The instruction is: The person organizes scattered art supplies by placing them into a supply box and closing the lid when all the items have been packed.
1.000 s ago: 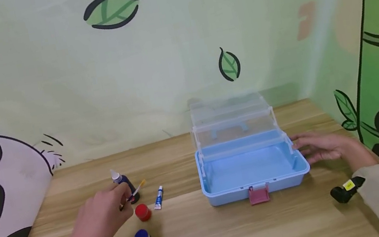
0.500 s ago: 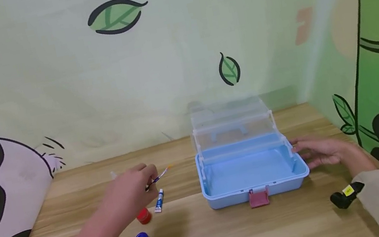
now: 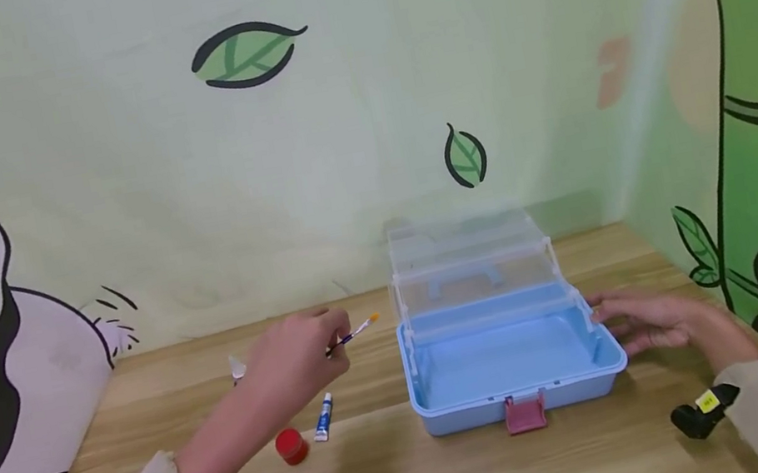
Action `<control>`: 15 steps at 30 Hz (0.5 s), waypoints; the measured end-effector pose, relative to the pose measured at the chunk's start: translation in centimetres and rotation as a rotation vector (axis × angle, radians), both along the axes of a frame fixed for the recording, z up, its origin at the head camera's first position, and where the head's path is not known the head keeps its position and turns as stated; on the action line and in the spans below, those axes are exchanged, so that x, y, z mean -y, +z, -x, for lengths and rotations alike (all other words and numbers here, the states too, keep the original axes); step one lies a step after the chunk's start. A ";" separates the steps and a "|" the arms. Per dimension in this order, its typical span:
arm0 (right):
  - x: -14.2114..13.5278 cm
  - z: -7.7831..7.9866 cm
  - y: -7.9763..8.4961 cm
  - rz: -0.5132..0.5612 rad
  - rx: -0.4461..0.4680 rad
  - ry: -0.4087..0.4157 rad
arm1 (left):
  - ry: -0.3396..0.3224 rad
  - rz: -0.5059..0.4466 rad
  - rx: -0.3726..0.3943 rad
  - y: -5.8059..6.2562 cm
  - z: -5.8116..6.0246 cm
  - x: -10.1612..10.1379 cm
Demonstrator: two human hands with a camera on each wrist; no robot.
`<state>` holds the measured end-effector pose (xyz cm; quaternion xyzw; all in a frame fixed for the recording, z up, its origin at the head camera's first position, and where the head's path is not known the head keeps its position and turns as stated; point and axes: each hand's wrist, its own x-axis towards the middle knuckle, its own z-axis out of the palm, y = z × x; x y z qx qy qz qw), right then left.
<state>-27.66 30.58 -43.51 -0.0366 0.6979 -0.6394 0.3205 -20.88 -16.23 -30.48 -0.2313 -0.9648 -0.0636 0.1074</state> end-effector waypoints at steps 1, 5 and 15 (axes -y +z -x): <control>0.0 0.0 0.0 0.004 -0.001 0.000 | -0.001 -0.002 0.001 0.1 0.2 -0.2; -0.1 -0.1 0.0 0.005 -0.005 -0.005 | -0.004 0.004 -0.008 0.2 1.0 -0.8; 0.0 0.1 -0.1 0.018 -0.002 -0.022 | -0.034 0.019 -0.053 0.5 3.6 -2.2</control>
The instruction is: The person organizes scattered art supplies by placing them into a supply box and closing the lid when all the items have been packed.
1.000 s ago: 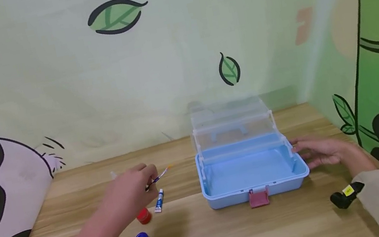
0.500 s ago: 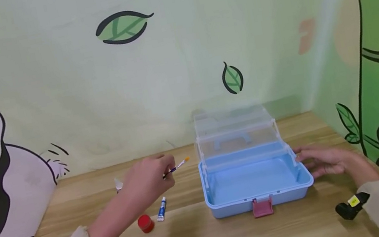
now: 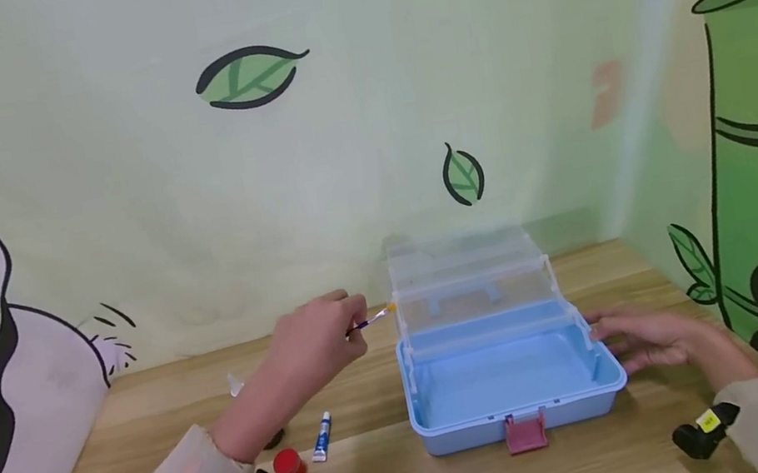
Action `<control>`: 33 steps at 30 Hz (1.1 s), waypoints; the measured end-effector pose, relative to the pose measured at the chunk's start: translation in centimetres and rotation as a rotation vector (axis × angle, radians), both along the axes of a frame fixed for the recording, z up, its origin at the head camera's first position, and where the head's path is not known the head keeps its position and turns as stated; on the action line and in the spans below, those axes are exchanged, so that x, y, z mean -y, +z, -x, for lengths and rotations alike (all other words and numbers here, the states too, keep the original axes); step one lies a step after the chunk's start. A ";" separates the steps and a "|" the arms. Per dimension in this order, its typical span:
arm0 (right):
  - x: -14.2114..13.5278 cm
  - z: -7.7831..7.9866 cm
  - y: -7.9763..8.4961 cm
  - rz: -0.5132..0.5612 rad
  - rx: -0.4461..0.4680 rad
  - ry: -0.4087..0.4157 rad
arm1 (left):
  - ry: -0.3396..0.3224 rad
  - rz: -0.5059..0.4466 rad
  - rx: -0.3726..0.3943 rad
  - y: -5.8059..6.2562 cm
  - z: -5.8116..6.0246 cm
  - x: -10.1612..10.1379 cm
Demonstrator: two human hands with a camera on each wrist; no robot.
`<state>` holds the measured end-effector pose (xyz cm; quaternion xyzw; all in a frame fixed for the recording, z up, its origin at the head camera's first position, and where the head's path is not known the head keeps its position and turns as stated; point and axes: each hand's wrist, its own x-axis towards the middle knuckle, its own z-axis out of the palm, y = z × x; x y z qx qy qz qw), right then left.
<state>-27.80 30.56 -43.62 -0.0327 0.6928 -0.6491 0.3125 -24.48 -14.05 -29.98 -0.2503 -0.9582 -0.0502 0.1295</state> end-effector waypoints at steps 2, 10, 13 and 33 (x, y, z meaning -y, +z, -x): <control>0.0 -0.1 0.0 0.010 0.007 0.005 | -0.014 -0.006 -0.003 -0.1 0.6 -0.4; 0.0 -0.1 0.4 -0.017 0.002 -0.026 | -0.055 0.013 -0.003 -0.2 2.7 -1.7; 0.0 -0.1 0.3 -0.007 0.001 -0.022 | -0.043 0.031 -0.007 -0.2 3.3 -2.1; -0.2 -0.3 -0.6 0.027 0.007 0.013 | -0.018 0.106 0.030 -0.6 7.0 -4.1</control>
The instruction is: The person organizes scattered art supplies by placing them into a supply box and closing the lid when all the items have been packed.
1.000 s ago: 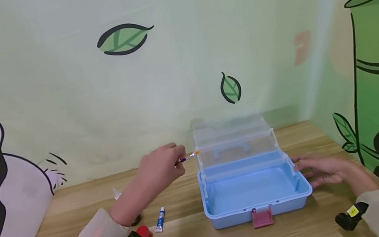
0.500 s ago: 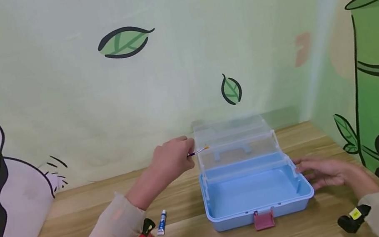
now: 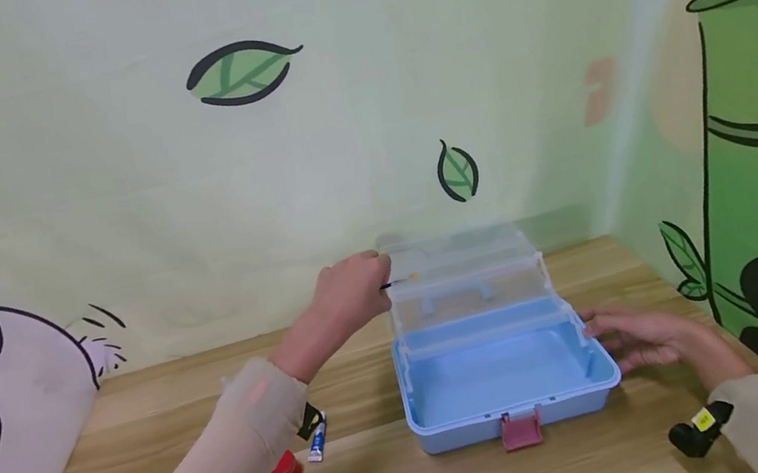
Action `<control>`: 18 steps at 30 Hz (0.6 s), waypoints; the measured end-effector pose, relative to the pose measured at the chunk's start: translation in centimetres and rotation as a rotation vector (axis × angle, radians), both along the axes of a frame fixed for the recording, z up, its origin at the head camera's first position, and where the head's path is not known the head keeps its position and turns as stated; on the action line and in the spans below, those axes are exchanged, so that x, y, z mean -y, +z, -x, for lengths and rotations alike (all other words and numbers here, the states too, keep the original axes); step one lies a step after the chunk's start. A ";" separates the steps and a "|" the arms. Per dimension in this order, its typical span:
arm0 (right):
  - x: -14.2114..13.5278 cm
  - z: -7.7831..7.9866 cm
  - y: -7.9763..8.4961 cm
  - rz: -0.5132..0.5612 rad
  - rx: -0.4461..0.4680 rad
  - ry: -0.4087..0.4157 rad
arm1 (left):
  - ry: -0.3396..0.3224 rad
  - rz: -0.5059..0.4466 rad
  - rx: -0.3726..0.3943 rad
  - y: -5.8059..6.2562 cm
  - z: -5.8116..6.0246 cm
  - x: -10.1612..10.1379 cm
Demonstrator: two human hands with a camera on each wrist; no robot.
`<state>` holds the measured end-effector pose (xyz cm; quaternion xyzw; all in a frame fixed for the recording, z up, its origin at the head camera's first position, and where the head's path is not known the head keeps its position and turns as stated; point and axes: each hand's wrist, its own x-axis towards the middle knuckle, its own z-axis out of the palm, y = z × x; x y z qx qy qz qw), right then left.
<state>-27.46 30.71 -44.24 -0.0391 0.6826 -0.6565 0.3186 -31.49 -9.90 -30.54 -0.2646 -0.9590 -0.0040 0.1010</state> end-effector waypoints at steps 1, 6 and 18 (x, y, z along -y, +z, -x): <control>0.0 0.0 0.0 0.003 0.003 -0.001 | -0.006 0.001 0.003 0.0 0.2 -0.1; -0.1 -0.2 0.0 0.029 0.024 -0.001 | -0.028 -0.002 0.014 -0.1 1.2 -0.5; -0.2 0.2 -0.1 0.043 0.049 -0.006 | -0.075 -0.002 0.041 -0.6 3.4 -2.6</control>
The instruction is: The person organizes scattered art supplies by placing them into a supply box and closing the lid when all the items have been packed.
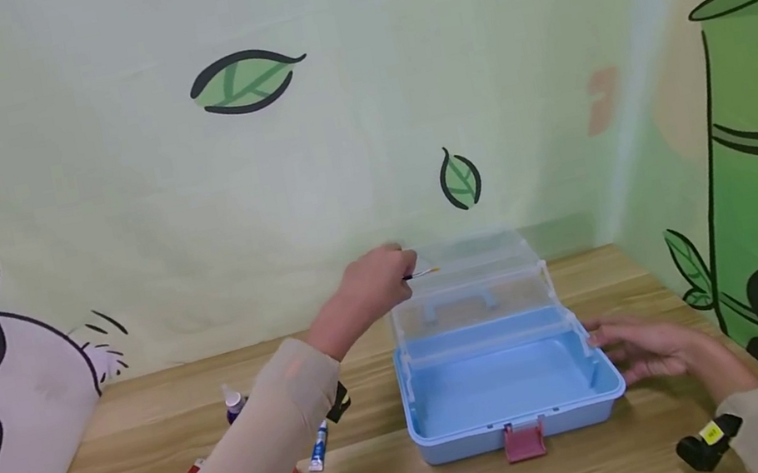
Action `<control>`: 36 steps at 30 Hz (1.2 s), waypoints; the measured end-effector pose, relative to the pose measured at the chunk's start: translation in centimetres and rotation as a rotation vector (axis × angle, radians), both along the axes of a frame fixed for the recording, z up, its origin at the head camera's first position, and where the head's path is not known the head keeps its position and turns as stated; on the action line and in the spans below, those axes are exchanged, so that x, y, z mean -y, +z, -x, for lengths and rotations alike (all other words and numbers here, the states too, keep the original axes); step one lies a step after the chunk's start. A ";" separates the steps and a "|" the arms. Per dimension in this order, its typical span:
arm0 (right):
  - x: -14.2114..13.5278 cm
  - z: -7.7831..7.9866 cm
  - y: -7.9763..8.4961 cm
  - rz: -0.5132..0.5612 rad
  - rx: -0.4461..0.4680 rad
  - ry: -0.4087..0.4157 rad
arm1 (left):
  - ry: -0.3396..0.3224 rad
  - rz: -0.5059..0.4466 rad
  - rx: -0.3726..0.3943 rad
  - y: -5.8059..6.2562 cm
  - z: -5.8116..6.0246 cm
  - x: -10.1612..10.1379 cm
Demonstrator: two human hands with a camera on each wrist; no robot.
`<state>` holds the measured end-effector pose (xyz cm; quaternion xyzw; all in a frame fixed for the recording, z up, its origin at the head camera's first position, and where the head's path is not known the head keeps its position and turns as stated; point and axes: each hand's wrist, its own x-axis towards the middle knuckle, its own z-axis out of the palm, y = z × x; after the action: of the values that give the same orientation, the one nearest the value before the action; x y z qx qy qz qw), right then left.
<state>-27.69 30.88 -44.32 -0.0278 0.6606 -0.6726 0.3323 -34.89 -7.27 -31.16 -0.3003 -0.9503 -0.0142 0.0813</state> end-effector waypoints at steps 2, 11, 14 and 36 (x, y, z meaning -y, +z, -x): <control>0.0 0.0 -0.1 0.003 0.003 -0.005 | 0.002 -0.002 0.011 0.0 0.4 -0.5; -0.1 0.0 0.1 -0.004 0.021 -0.013 | -0.038 -0.005 0.149 0.5 2.4 -2.9; -0.2 0.1 0.1 -0.005 0.020 -0.011 | -0.064 -0.006 0.208 0.9 2.8 -3.5; 0.0 0.0 0.1 -0.009 0.016 -0.027 | -0.157 0.026 0.316 0.0 5.3 -8.2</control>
<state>-27.70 30.89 -44.21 -0.0121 0.6614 -0.6742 0.3285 -40.20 0.97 -31.13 -0.3688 -0.9249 -0.0551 -0.0742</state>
